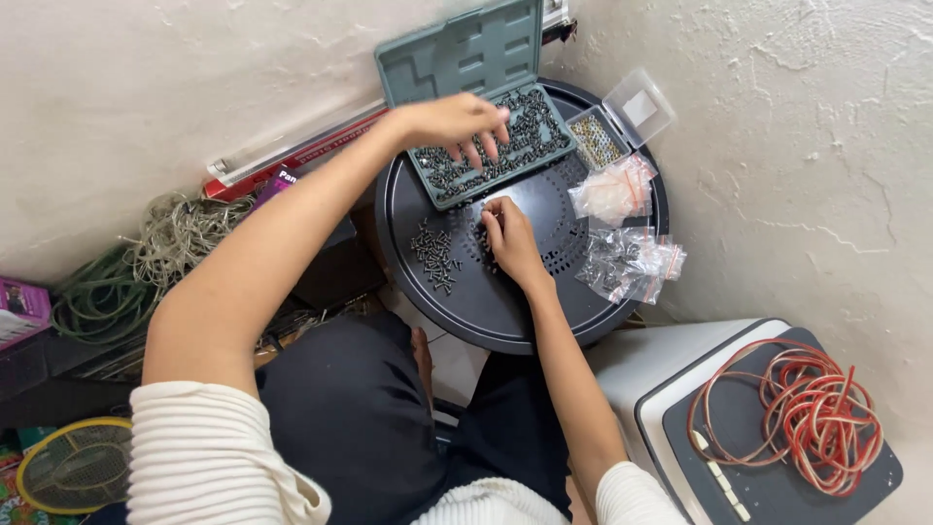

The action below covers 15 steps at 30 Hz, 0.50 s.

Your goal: Sorting small electronic components like screws and washers into small plastic bags.

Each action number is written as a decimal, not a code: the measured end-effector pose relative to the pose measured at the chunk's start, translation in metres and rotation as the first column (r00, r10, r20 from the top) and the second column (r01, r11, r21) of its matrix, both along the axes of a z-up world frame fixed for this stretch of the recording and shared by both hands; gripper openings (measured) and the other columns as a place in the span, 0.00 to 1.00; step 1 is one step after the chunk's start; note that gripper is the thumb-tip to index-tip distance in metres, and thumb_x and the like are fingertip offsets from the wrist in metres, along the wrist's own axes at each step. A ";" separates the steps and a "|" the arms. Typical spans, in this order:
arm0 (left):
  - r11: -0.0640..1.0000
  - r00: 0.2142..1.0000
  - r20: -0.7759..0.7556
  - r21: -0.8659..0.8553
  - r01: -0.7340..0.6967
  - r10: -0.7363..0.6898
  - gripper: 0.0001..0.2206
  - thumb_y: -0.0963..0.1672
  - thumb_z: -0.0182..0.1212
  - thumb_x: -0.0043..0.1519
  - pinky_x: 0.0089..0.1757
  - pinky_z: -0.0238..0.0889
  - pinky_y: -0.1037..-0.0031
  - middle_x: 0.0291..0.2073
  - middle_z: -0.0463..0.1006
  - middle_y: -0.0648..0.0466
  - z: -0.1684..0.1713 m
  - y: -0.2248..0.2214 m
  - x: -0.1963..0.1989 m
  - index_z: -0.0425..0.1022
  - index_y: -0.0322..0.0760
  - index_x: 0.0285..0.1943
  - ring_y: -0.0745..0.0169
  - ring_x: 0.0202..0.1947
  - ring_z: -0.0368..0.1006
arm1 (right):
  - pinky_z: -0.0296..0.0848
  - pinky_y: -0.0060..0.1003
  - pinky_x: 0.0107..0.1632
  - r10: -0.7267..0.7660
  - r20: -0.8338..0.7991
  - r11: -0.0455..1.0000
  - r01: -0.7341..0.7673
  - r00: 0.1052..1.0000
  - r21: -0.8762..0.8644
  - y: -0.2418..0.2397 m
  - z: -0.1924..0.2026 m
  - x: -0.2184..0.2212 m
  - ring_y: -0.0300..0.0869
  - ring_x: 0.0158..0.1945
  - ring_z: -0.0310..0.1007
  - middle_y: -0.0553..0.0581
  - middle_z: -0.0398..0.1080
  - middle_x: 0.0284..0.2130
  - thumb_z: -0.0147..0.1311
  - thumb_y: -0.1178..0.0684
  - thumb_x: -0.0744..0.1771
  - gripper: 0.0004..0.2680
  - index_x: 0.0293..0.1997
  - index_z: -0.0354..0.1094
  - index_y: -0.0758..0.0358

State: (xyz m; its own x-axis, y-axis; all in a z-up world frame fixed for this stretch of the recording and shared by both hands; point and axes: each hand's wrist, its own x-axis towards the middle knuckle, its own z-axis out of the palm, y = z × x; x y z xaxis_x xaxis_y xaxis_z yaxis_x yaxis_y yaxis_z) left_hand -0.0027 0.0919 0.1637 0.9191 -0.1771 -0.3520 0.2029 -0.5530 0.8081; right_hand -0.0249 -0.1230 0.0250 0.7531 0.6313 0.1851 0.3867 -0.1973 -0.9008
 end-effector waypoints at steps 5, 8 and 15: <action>0.991 0.981 -0.190 0.136 -0.011 0.037 0.32 0.58 0.29 0.68 0.46 0.72 0.62 0.49 0.79 0.48 0.031 0.018 0.019 0.72 0.34 0.63 0.54 0.41 0.80 | 0.68 0.33 0.34 -0.043 0.074 0.999 0.041 0.996 0.023 0.001 -0.006 0.005 0.38 0.28 0.66 0.54 0.71 0.30 0.49 0.62 0.68 0.01 0.41 0.64 0.66; 0.971 0.959 -0.283 0.235 0.048 0.021 0.31 0.56 0.31 0.70 0.49 0.72 0.60 0.52 0.79 0.45 0.029 0.032 0.033 0.72 0.32 0.62 0.51 0.43 0.79 | 0.68 0.32 0.34 -0.080 0.049 0.997 0.079 0.996 0.024 0.004 -0.007 0.009 0.37 0.27 0.66 0.53 0.71 0.28 0.51 0.61 0.68 0.01 0.41 0.66 0.66; 0.995 0.913 -0.409 0.083 0.045 -0.007 0.40 0.60 0.22 0.65 0.54 0.72 0.53 0.56 0.78 0.39 0.005 0.013 0.027 0.72 0.26 0.62 0.41 0.53 0.78 | 0.68 0.28 0.32 -0.214 -0.058 0.977 0.215 0.975 0.009 -0.001 0.000 0.010 0.34 0.26 0.67 0.51 0.73 0.27 0.56 0.59 0.67 0.04 0.41 0.75 0.67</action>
